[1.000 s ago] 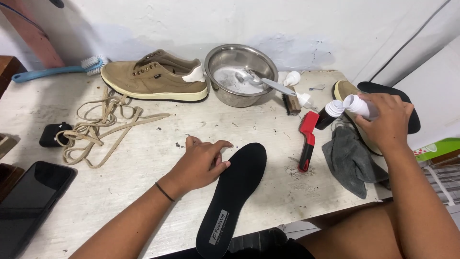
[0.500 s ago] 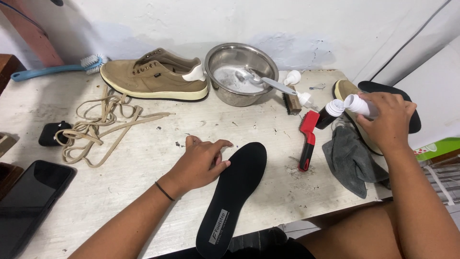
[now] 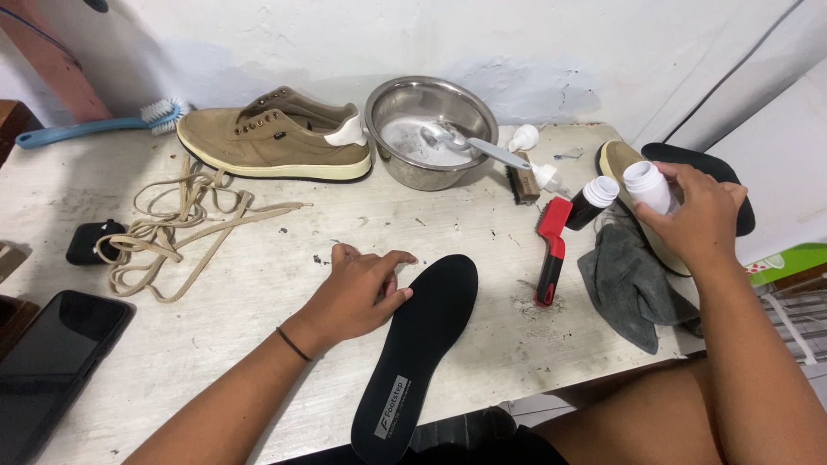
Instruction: Cleaning a shoe insole by applying a cleaning solution, scrubbing with a brush, and wiping with a cloth.
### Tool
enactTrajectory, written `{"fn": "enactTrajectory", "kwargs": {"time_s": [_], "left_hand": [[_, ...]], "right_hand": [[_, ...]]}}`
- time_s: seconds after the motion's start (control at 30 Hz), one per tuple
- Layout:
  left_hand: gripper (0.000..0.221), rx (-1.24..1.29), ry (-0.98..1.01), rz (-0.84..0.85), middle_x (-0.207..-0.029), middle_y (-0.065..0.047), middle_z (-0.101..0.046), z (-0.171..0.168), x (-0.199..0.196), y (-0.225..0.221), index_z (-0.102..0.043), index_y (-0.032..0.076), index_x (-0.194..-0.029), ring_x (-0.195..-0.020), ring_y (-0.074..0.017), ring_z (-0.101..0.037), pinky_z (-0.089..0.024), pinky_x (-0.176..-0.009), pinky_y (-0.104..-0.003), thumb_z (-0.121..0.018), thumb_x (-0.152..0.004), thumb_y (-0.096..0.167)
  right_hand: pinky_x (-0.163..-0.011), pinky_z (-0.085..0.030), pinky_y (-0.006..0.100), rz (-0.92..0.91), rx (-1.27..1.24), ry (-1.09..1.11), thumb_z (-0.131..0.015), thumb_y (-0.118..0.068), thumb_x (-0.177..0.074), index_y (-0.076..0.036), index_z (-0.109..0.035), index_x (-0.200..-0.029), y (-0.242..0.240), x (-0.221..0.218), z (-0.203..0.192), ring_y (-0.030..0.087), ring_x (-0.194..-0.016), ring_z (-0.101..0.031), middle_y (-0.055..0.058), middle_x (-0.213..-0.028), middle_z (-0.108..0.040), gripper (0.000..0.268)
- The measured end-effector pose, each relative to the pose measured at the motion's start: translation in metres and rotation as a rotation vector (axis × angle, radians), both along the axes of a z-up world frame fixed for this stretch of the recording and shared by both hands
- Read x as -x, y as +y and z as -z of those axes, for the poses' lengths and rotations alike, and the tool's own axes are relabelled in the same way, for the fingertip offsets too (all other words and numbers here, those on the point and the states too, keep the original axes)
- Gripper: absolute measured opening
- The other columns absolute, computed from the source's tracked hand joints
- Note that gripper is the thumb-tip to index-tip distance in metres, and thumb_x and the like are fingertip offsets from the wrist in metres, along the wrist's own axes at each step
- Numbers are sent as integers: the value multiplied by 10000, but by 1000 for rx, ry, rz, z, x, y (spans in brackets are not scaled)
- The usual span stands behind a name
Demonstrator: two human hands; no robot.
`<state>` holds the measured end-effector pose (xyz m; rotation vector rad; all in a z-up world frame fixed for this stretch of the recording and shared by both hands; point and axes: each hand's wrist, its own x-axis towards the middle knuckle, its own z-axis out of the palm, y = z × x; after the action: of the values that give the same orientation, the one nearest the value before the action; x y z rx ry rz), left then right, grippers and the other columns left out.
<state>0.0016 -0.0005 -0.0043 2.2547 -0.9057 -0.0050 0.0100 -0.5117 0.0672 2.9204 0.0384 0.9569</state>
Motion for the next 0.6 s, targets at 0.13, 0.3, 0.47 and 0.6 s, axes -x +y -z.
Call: {"fn": "enactTrajectory", "kwargs": {"time_s": [0.13,0.3,0.47,0.6], "left_hand": [[347,-4,22,4,-715,105,-645,-2,0,0,-611,195,-1283,-741,-118,-643,-267,-967,-401,-637,-956,308],[344,22,25,-1,-724,113,-651,1,0,0,-617,205,-1277,-747,-110,-642,-260,-965,-393,-652,-949,303],[339,4,42,-12,-711,115,-652,1,0,-1,-616,201,-1277,-737,-116,-641,-261,-971,-389,-639,-954,303],[362,-1,58,-19,-737,113,-677,-5,0,0,-613,207,-1300,-744,-121,-644,-270,-956,-390,-643,-959,325]], "right_hand": [[-1020,-272,413,-2,-154,15,-777,-294,-821,-157,-690,-1322,15,6,-11,198,-926,-640,-20,-1079,-704,527],[-820,-521,320,2,-614,-45,-871,-50,-889,36,-610,-1328,38,2,-36,217,-959,-607,156,-1145,-665,518],[-847,-561,341,47,-808,38,-852,-44,-843,-59,-567,-1256,38,-56,-52,207,-1033,-650,116,-1198,-680,502],[-927,-540,376,204,-848,150,-903,-144,-776,-106,-578,-1246,47,-110,-50,256,-1112,-657,110,-1262,-683,573]]}}
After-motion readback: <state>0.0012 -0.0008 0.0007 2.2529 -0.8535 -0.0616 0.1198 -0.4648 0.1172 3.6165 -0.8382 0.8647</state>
